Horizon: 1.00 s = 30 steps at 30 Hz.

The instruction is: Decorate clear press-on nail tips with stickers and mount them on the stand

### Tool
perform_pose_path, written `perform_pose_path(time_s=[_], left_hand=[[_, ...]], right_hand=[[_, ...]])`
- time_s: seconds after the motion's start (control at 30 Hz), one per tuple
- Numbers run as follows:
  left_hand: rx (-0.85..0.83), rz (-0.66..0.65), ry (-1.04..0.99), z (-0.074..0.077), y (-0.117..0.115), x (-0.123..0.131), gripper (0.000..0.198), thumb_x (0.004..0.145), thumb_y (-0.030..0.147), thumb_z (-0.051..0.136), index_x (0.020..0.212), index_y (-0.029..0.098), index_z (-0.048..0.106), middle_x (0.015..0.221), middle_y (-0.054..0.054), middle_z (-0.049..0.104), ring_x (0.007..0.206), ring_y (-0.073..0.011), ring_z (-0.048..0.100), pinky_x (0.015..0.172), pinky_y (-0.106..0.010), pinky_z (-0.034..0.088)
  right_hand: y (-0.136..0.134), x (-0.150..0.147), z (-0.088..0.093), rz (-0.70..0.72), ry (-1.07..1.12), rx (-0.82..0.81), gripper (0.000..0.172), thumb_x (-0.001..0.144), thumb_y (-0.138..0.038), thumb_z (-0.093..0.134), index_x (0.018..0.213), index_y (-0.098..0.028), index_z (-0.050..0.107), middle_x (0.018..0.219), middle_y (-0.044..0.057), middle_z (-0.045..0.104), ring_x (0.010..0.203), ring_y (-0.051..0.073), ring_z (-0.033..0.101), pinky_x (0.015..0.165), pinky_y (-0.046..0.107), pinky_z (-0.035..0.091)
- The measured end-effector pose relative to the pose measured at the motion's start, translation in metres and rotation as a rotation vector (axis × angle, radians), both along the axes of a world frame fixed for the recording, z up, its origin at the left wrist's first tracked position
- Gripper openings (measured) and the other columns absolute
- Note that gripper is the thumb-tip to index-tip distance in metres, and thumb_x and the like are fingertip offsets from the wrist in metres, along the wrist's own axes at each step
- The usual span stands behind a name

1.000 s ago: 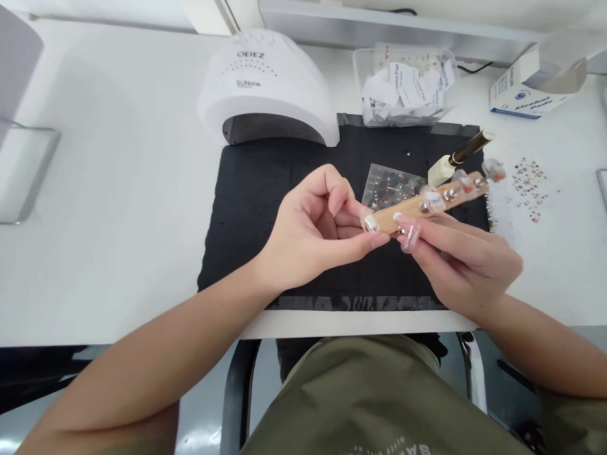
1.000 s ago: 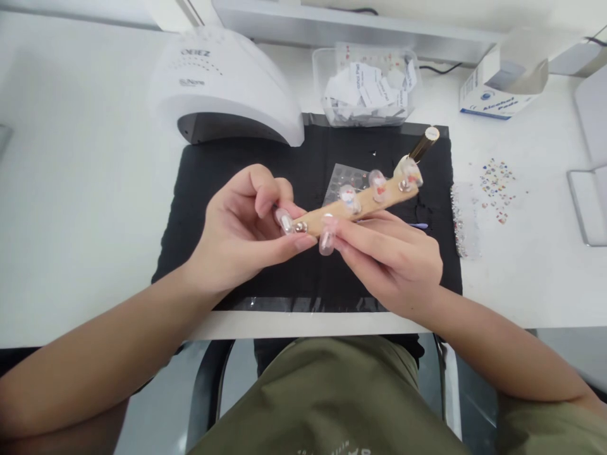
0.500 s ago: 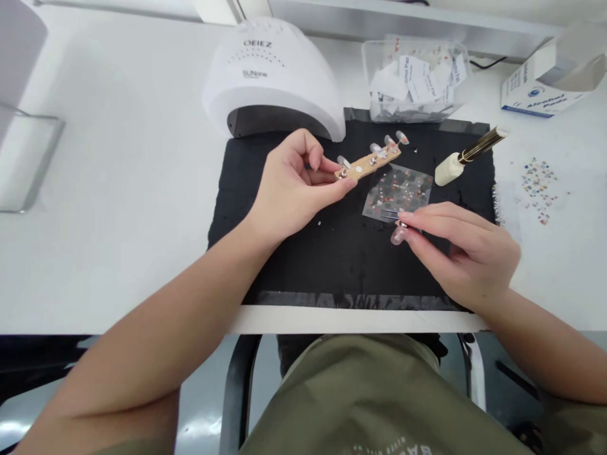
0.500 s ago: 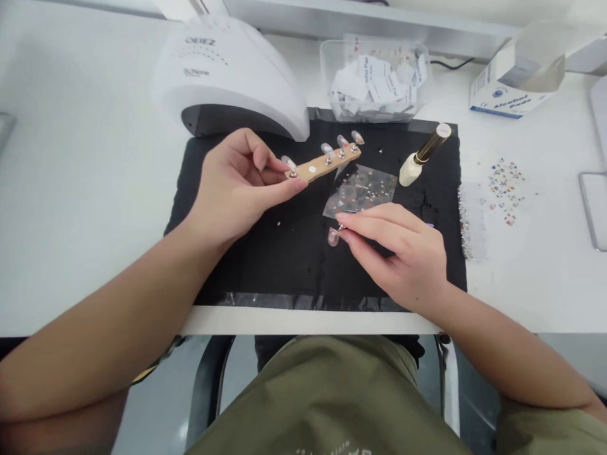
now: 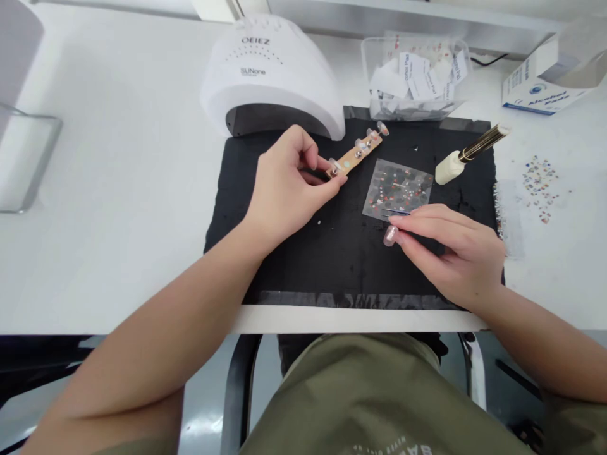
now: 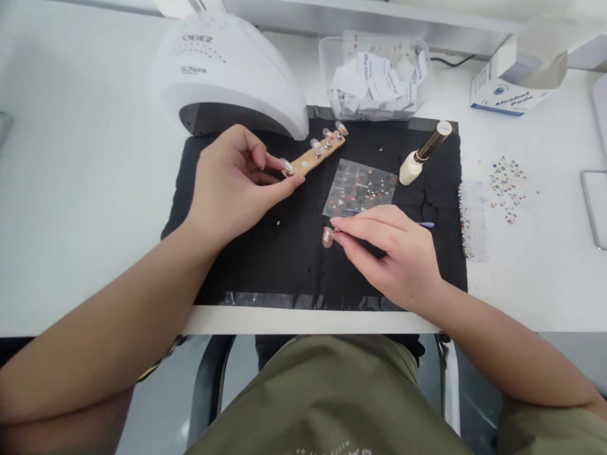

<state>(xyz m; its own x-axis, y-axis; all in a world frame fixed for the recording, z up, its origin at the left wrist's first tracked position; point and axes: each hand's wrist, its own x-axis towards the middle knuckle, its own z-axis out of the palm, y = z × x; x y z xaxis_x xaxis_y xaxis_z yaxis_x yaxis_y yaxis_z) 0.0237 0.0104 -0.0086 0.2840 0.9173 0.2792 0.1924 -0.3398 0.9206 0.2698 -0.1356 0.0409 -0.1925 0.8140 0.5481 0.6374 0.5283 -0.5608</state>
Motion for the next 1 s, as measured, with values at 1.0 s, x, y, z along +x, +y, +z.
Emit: perform_pose_path(time_s=[1.0], left_hand=[[0.251, 0.089, 0.272, 0.012, -0.013, -0.004, 0.067, 0.074, 0.029, 0.104, 0.127, 0.032, 0.064, 0.119, -0.004, 0.077, 0.106, -0.0305, 0.069, 0.102, -0.049, 0.056]], right_hand=[[0.003, 0.0, 0.003, 0.028, 0.066, -0.115, 0.023, 0.106, -0.011, 0.078, 0.115, -0.03, 0.087, 0.108, -0.001, 0.092, 0.092, 0.018, 0.088, 0.09, 0.034, 0.074]])
